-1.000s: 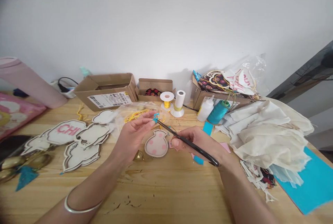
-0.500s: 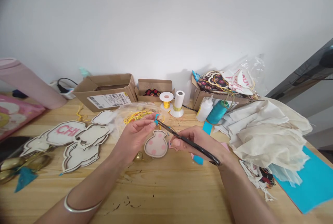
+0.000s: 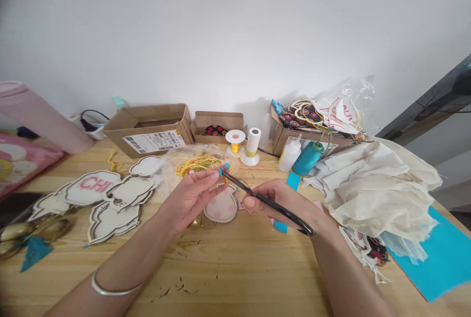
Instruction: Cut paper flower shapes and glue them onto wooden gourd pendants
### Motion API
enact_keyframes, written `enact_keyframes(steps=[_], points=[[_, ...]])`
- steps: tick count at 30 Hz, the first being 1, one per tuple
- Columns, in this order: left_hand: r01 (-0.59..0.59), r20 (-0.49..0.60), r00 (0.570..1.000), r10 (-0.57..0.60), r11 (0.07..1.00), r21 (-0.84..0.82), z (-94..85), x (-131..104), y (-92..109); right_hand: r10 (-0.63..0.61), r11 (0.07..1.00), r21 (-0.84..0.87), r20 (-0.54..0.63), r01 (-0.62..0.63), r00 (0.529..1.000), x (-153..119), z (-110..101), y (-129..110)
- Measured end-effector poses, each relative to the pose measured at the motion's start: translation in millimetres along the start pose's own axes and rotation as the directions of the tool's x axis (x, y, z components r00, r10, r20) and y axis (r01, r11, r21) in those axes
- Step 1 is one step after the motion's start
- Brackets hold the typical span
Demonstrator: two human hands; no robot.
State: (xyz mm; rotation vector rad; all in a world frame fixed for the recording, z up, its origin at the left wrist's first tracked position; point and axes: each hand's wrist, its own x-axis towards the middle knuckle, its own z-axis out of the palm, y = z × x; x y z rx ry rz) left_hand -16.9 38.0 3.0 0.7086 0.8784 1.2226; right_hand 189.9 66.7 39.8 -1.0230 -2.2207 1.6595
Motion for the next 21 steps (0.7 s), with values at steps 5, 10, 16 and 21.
enact_keyframes(steps=[5, 10, 16, 21], points=[[0.055, 0.005, 0.998, -0.055, 0.998, -0.043, 1.0, 1, -2, 0.026, 0.999, 0.028, -0.052, -0.025, 0.998, 4, 6, -1], [-0.032, -0.008, 0.999, 0.032, 0.998, 0.056, 5.7, -1, -1, 0.027, 0.999, 0.034, -0.084, -0.025, 0.996, 9, 12, 0], [-0.135, -0.026, 0.988, 0.151, 0.935, 0.327, 9.4, -6, 3, 0.022, 0.999, 0.027, -0.097, -0.019, 0.995, 11, 14, 1], [-0.16, 0.001, 0.985, 0.171, 0.918, 0.363, 8.5, -6, 2, -0.002, 0.999, 0.042, -0.073, 0.005, 0.997, 12, 14, 1]])
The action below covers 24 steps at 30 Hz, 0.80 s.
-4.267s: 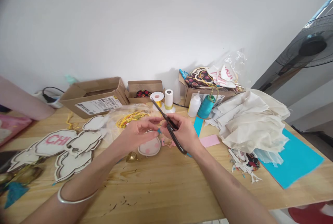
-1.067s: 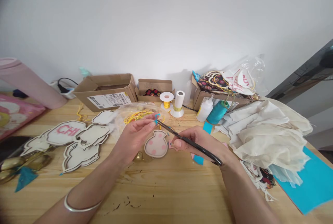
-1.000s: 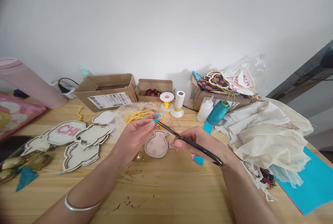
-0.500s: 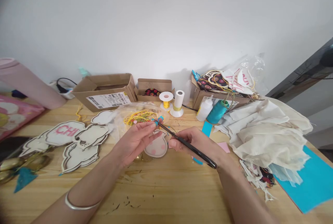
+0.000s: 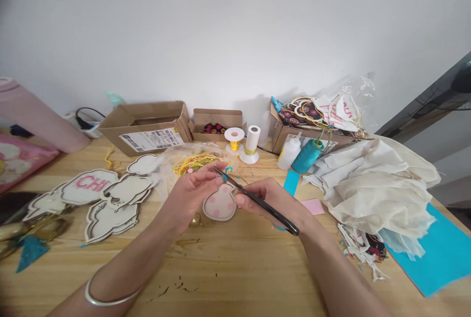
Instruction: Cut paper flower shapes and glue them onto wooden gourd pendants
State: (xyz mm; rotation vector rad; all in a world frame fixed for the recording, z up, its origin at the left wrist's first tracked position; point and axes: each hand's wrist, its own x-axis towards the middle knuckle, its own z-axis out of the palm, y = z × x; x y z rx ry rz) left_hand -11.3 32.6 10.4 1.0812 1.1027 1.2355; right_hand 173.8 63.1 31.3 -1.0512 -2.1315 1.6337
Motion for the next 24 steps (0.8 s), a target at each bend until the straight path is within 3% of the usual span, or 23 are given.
enact_keyframes(steps=[13, 24], points=[[-0.001, -0.003, 1.0, 0.001, 1.0, 0.013, 1.4, -0.8, 3.2, -0.033, 0.999, -0.008, 0.005, 0.033, 0.999, 1.6, 0.1, 1.3], [0.021, -0.024, 0.999, -0.024, 0.994, -0.105, 3.9, -0.1, 2.0, -0.13, 0.99, 0.051, 0.019, 0.129, 0.991, 3.2, 1.5, 3.3]])
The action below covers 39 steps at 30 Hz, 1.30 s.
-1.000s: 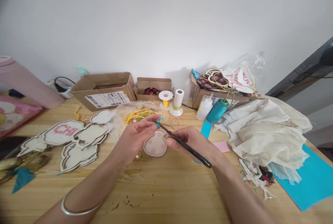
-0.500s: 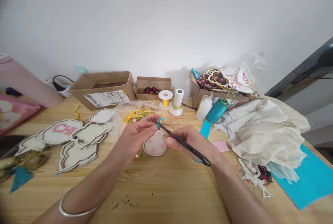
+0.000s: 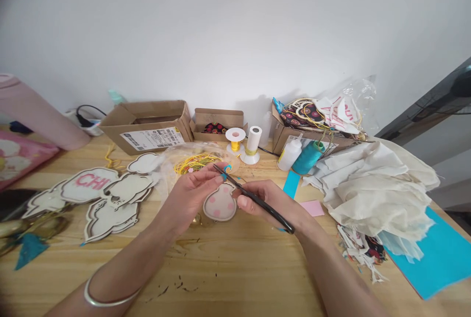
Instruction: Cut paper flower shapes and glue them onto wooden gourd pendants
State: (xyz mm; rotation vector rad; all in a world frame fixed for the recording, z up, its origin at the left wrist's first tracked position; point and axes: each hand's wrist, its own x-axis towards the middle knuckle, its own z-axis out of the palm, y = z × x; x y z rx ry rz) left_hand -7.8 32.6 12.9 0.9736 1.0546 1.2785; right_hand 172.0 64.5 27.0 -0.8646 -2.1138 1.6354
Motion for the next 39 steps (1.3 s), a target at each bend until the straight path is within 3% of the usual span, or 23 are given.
enact_keyframes(steps=[15, 23, 39], points=[[0.023, -0.044, 0.999, -0.025, 0.999, -0.036, 2.2, -1.9, 3.0, 0.017, 0.999, 0.031, 0.006, -0.017, 1.0, -0.4, 2.6, -0.4], [0.006, -0.042, 0.999, -0.007, 0.999, -0.033, 2.8, -1.4, 2.5, 0.02, 1.0, -0.017, -0.084, -0.021, 0.996, 1.2, 8.3, 0.2], [0.006, -0.028, 1.0, -0.006, 1.0, -0.029, 1.6, -1.1, 0.9, 0.044, 0.999, 0.002, -0.083, -0.044, 0.996, 1.8, 7.7, -0.7]])
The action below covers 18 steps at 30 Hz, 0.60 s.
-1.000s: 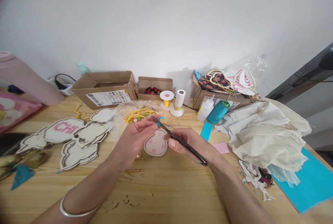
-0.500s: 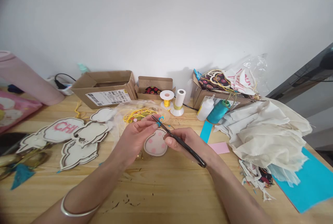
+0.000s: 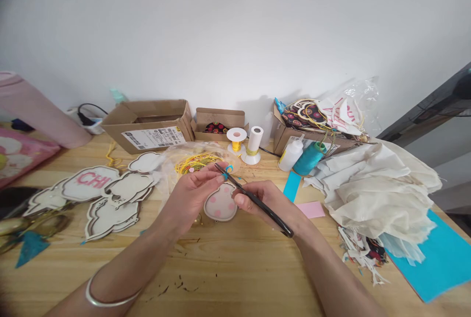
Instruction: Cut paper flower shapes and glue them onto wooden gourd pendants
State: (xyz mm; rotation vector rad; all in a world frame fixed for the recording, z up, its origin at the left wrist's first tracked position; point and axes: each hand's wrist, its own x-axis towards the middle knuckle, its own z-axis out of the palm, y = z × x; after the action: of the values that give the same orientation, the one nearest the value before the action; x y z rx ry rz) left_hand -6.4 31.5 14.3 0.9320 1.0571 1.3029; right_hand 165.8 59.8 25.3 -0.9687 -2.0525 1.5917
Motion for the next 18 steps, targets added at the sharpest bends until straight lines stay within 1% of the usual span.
enact_keyframes(steps=[5, 12, 18], points=[[0.002, -0.009, 1.0, -0.001, 1.0, 0.02, 0.2, -0.1, 1.6, 0.01, 1.0, -0.023, 0.002, -0.01, 1.0, -0.2, -0.4, 0.8], [-0.003, 0.004, 1.0, 0.003, 1.0, 0.027, -0.4, 0.0, 0.7, 0.015, 0.999, -0.037, -0.009, -0.016, 1.0, -0.4, -0.4, -0.8], [0.003, 0.012, 1.0, -0.004, 0.999, 0.05, -1.8, -0.1, 1.3, 0.03, 0.998, -0.06, 0.009, -0.029, 1.0, 0.7, -2.4, 0.0]])
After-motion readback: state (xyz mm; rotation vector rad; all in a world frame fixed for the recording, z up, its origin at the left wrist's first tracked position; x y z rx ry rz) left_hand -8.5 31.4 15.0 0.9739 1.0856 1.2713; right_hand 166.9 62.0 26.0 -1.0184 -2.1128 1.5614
